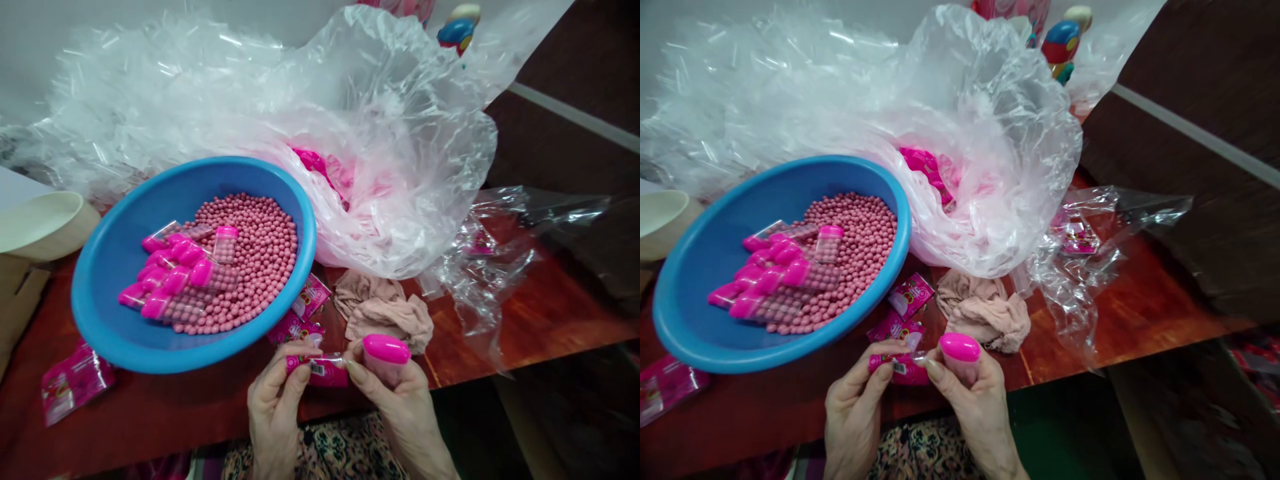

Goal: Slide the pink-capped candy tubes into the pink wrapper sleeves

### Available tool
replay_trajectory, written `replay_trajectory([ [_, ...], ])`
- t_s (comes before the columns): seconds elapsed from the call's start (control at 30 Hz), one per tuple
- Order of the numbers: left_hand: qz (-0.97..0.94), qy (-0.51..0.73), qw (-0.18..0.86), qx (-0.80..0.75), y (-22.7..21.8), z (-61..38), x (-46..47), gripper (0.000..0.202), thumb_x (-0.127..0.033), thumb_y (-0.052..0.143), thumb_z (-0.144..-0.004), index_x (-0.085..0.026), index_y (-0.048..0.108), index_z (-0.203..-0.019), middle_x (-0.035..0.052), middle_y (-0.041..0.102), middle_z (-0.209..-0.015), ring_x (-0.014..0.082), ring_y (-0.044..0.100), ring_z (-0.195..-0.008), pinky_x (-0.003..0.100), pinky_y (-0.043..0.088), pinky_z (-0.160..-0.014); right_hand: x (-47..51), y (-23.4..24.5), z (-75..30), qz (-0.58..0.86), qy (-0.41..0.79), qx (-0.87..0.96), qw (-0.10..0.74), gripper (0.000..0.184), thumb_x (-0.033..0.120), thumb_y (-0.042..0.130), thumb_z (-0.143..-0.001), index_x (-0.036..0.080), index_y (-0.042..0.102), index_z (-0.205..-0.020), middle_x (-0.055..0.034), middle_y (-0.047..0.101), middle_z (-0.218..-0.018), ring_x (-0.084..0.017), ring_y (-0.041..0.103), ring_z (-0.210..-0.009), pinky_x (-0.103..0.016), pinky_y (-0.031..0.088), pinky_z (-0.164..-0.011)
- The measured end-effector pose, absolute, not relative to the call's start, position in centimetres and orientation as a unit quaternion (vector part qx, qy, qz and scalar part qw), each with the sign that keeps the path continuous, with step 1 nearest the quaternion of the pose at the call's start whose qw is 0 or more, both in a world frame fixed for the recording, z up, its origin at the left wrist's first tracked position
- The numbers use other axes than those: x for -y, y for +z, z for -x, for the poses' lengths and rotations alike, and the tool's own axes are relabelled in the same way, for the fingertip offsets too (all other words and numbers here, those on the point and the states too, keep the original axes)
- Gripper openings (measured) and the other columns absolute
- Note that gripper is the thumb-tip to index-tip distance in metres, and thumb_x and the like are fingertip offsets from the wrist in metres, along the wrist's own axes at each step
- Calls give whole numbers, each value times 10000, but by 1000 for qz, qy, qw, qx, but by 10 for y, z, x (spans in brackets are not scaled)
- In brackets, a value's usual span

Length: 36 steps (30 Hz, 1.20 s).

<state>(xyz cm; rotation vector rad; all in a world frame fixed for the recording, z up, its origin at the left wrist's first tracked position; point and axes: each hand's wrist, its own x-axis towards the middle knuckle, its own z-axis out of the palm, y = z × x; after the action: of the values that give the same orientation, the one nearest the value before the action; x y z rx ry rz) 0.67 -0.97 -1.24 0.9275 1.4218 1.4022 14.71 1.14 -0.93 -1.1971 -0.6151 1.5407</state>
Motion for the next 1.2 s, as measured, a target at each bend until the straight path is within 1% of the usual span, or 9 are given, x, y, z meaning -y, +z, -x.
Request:
replay_trajectory([
  [0.13,-366,571,445,-585,-12,-7,9,138,-260,680,-829,-216,798,-884,61,783,-865,231,716,-793,310,558,-738,-9,-7,-149,478,649,293,515,100,245,835,-688,267,776,-766,39,734,-741,-69,656,-667,-112,521,-667],
  [0.27,-395,568,440,-573,-7,-9,7,92,-246,728,-789,-266,811,-823,40,789,-969,221,699,-901,286,531,-831,-5,-8,-148,466,645,307,523,129,201,849,-655,252,773,-746,32,703,-795,-91,647,-756,-123,505,-729],
  [0.4,-476,573,375,-552,-11,-9,6,110,-284,749,-773,-330,814,-849,24,764,-1082,228,649,-1013,304,490,-922,-5,-9,-152,465,662,269,522,110,337,790,-743,288,764,-838,24,725,-781,-108,666,-714,-184,534,-705],
  [0.53,-533,563,325,-542,-18,-5,6,172,-252,717,-802,-374,805,-885,22,724,-1175,258,570,-1153,368,427,-1013,-9,-7,-155,487,655,246,523,109,319,813,-721,250,742,-767,35,701,-694,-86,637,-629,-171,524,-663],
  [0.7,-461,508,501,-528,-12,-1,7,411,-496,776,-681,-281,781,-1031,89,574,-1404,353,525,-1245,426,389,-1064,-9,-7,-151,526,615,278,517,93,278,825,-702,242,748,-740,28,717,-719,-112,663,-682,-182,538,-681],
  [0.77,-397,517,542,-531,-10,-3,6,388,-534,717,-731,-262,791,-998,97,634,-1332,342,558,-1211,420,407,-1044,-8,-4,-148,541,593,299,517,86,248,825,-699,255,743,-727,35,721,-736,-115,660,-713,-178,532,-706],
  [0.87,-304,534,558,-559,-9,-8,5,172,-344,685,-821,-241,811,-878,86,714,-1194,285,614,-1122,376,434,-994,-8,-3,-145,554,576,319,510,102,243,825,-694,257,724,-690,37,724,-712,-112,649,-687,-178,527,-698],
  [1.03,-170,557,604,-544,-7,-11,0,135,-292,757,-748,-221,809,-850,61,786,-905,236,691,-907,334,518,-858,-10,-6,-151,576,579,308,488,252,462,776,-726,228,688,-758,13,709,-695,-112,628,-648,-200,512,-654],
  [1.2,-106,564,608,-549,-3,-12,-3,161,-310,809,-677,-198,808,-792,63,794,-738,223,724,-719,362,565,-774,-11,0,-167,568,643,329,396,481,640,545,-840,187,573,-677,36,531,-487,-73,402,-439,-189,312,-438],
])
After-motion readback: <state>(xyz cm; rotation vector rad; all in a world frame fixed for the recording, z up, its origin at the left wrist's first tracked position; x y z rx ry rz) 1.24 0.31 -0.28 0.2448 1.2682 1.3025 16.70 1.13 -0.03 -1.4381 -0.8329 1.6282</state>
